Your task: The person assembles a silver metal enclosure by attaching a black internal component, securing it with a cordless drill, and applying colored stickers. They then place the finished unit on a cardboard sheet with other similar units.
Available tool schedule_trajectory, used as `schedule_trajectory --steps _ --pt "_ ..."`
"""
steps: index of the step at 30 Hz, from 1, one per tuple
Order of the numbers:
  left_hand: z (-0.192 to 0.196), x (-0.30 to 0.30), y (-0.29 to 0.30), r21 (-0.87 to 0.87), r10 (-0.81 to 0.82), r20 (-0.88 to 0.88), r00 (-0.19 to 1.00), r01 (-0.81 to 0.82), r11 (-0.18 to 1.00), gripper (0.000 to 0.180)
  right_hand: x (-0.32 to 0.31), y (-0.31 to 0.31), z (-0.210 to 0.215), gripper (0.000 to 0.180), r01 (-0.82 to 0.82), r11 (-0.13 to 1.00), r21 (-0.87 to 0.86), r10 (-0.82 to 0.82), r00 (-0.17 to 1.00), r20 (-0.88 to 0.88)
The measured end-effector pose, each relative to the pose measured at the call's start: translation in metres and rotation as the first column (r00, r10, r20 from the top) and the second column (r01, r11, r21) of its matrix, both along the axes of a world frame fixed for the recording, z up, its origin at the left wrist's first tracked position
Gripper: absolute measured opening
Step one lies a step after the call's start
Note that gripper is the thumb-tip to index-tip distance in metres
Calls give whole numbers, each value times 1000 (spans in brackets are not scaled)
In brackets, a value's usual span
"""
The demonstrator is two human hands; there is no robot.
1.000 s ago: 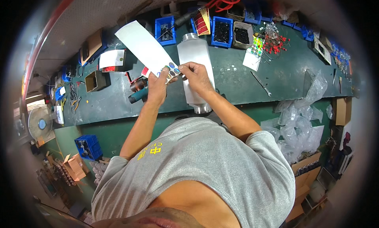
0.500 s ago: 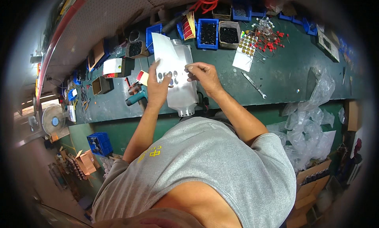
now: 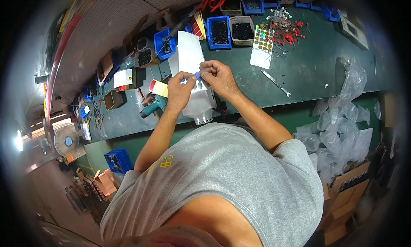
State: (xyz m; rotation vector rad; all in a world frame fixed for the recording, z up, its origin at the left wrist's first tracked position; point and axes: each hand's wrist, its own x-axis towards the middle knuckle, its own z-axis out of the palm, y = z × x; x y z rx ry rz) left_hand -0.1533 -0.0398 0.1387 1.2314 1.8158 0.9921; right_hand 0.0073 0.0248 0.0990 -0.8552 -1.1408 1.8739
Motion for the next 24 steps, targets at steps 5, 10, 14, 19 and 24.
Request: schedule_trajectory --steps 5,10,14,19,24 --pt "2 4 -3 44 22 -12 1000 -22 999 16 -4 -4 2 33 17 993 -120 -29 994 -103" --pt "-4 -3 -11 56 21 13 1000 -21 998 17 -1 3 -18 39 90 981 -174 -95 995 -25" --pt "4 -22 -30 116 144 -189 971 -124 986 15 17 28 -98 46 76 987 -141 -42 972 231" --pt "8 -42 -58 47 254 -138 957 -250 967 17 16 20 -160 49 -121 978 -167 171 929 328" --pt "-5 -52 -75 70 251 -234 939 -242 968 18 -2 18 -177 49 -144 979 -143 173 961 215"
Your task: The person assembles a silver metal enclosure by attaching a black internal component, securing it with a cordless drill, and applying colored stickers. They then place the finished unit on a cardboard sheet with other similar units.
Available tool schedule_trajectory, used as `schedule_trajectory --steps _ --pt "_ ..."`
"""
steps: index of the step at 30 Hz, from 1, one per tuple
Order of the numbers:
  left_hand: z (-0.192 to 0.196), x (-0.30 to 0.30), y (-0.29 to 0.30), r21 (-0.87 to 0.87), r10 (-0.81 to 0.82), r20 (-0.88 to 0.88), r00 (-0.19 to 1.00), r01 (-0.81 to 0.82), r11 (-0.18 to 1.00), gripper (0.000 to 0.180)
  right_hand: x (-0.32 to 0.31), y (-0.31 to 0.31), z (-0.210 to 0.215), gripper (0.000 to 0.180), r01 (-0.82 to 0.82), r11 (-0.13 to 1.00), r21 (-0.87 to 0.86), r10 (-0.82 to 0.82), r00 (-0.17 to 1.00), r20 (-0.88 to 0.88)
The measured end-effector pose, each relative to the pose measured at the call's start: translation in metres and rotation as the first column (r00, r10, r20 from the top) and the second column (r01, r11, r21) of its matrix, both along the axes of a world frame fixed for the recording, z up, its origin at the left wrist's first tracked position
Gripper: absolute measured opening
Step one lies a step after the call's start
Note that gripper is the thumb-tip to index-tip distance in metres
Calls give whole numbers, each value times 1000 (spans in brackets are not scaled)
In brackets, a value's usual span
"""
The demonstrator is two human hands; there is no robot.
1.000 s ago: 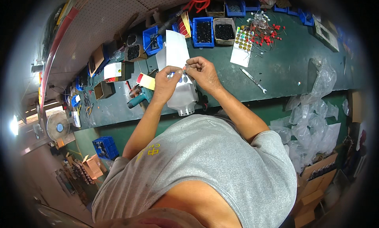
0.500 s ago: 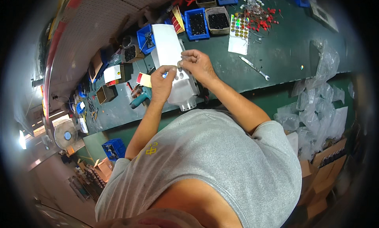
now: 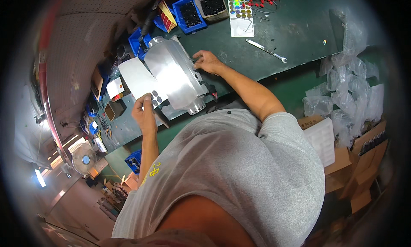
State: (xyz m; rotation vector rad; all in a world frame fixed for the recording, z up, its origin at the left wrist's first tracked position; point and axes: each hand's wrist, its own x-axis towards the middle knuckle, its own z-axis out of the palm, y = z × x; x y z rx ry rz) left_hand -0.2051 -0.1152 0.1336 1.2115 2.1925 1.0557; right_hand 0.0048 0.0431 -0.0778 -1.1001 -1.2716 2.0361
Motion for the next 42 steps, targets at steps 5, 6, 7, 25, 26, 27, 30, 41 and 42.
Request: schedule_trajectory --steps 5,6,7,25,26,27,30,41,42 --pt "13 15 4 -92 83 132 988 -71 993 18 -4 7 -1 48 -19 999 25 19 1000 5" --pt "11 13 4 -75 58 107 993 -50 996 18 -5 9 -3 48 -18 1000 25 18 1000 -5" --pt "6 7 2 -59 32 82 996 -28 998 19 -7 9 -5 48 -13 1000 18 14 1000 -15" --pt "-27 -7 -26 -54 114 -1 993 -114 992 28 -15 7 -13 48 15 996 93 -16 1000 6" --pt "-27 -4 -35 -106 167 41 985 -162 981 29 -15 8 -13 47 19 995 93 -19 1000 6" --pt "-24 -1 -40 -159 216 81 973 -202 966 30 -14 9 -15 46 26 995 93 -27 1000 8" --pt "-47 -18 -73 -242 199 -37 979 -202 949 31 -15 9 -16 45 38 992 123 -40 999 14" --pt "-97 5 -110 -669 -35 125 992 110 735 72 -38 62 -13 32 178 868 464 -300 932 203" --pt "-96 14 -105 -696 -27 181 983 148 703 74 -47 78 -8 29 188 844 503 -311 935 172"
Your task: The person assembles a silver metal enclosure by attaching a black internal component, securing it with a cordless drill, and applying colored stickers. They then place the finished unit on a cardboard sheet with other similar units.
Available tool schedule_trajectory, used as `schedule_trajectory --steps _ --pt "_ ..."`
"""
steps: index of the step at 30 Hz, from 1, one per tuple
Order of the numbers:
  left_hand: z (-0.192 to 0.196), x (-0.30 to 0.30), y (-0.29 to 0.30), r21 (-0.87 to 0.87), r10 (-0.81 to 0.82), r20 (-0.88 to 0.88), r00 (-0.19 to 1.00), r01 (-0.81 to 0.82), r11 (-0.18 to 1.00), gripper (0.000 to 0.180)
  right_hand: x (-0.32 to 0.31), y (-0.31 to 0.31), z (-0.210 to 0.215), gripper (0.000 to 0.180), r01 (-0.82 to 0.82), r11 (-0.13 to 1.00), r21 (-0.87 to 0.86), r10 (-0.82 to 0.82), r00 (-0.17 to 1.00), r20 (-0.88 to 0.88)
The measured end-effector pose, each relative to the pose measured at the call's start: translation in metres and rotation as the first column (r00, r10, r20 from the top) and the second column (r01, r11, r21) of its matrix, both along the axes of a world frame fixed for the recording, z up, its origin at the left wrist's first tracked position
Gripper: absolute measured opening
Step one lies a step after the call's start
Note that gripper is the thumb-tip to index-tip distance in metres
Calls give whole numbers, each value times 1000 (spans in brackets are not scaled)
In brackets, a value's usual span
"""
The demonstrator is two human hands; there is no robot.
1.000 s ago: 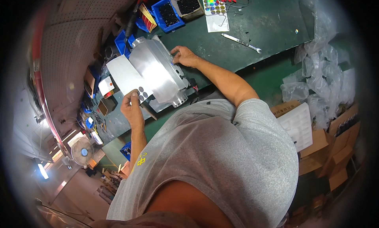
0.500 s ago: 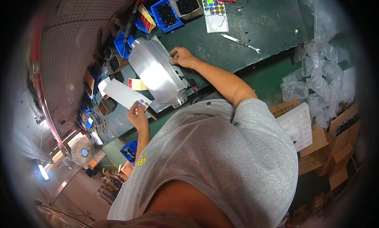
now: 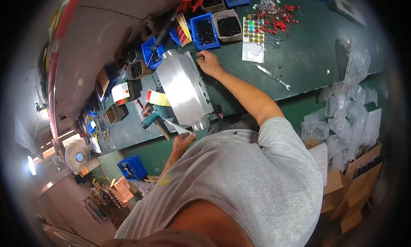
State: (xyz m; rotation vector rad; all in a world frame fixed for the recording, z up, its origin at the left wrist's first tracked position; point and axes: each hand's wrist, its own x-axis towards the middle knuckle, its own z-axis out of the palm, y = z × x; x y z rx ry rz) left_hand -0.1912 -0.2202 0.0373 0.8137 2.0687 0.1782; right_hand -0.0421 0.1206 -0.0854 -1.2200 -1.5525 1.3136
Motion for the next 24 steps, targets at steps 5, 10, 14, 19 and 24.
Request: schedule_trajectory --steps 5,10,14,19,24 --pt "-30 30 1 70 13 117 993 -21 997 66 -50 64 30 37 -230 971 67 237 963 -130" --pt "-51 52 3 188 239 316 918 -307 933 50 -91 83 37 35 -387 913 -127 385 922 -43" --pt "-53 65 0 275 317 362 877 -425 862 52 -96 86 51 32 -420 891 -171 421 907 -35" --pt "-34 70 8 344 310 364 878 -436 832 42 -109 95 39 25 -452 886 -103 457 889 36" --pt "-82 49 -22 192 418 668 615 -686 702 48 -141 94 57 22 -472 879 -72 477 861 179"
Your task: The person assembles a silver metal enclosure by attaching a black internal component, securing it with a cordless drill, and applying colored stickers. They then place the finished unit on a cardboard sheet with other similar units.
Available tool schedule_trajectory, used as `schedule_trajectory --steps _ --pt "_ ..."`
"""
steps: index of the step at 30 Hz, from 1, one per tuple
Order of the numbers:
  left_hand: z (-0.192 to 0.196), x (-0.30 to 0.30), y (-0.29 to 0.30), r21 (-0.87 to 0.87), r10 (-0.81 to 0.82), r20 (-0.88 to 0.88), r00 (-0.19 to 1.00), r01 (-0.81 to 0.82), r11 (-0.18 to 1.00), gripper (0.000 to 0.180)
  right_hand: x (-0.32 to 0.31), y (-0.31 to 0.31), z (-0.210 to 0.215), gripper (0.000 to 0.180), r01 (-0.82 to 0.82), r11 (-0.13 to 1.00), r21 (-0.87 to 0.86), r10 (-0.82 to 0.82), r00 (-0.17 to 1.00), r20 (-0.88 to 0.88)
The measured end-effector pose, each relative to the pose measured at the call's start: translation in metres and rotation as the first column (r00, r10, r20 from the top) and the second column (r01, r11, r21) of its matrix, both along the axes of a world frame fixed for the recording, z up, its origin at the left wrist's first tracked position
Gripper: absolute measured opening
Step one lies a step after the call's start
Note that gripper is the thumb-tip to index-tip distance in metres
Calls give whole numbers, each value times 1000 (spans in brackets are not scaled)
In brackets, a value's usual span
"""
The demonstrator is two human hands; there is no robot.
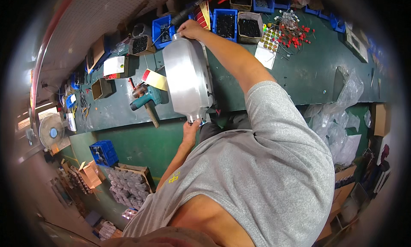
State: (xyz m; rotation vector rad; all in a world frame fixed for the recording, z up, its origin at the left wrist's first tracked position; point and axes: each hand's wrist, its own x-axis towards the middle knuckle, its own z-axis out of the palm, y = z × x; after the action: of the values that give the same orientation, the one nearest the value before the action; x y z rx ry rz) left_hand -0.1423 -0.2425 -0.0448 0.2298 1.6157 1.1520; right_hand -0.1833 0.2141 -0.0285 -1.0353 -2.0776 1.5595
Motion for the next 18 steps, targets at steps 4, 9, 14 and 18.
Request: schedule_trajectory --steps 4,9,14,18 --pt "-14 -23 -21 88 38 228 973 -59 994 63 -29 -6 20 21 -34 993 112 26 997 74" --pt "-2 -34 -23 109 58 429 902 -115 987 79 -67 -7 13 22 -99 981 165 75 986 149" --pt "4 -42 -27 112 132 528 839 -223 968 78 -90 -19 10 19 -99 983 156 77 986 146" --pt "2 -45 -30 106 147 552 820 -244 964 82 -98 -21 13 19 -127 978 167 96 979 181"
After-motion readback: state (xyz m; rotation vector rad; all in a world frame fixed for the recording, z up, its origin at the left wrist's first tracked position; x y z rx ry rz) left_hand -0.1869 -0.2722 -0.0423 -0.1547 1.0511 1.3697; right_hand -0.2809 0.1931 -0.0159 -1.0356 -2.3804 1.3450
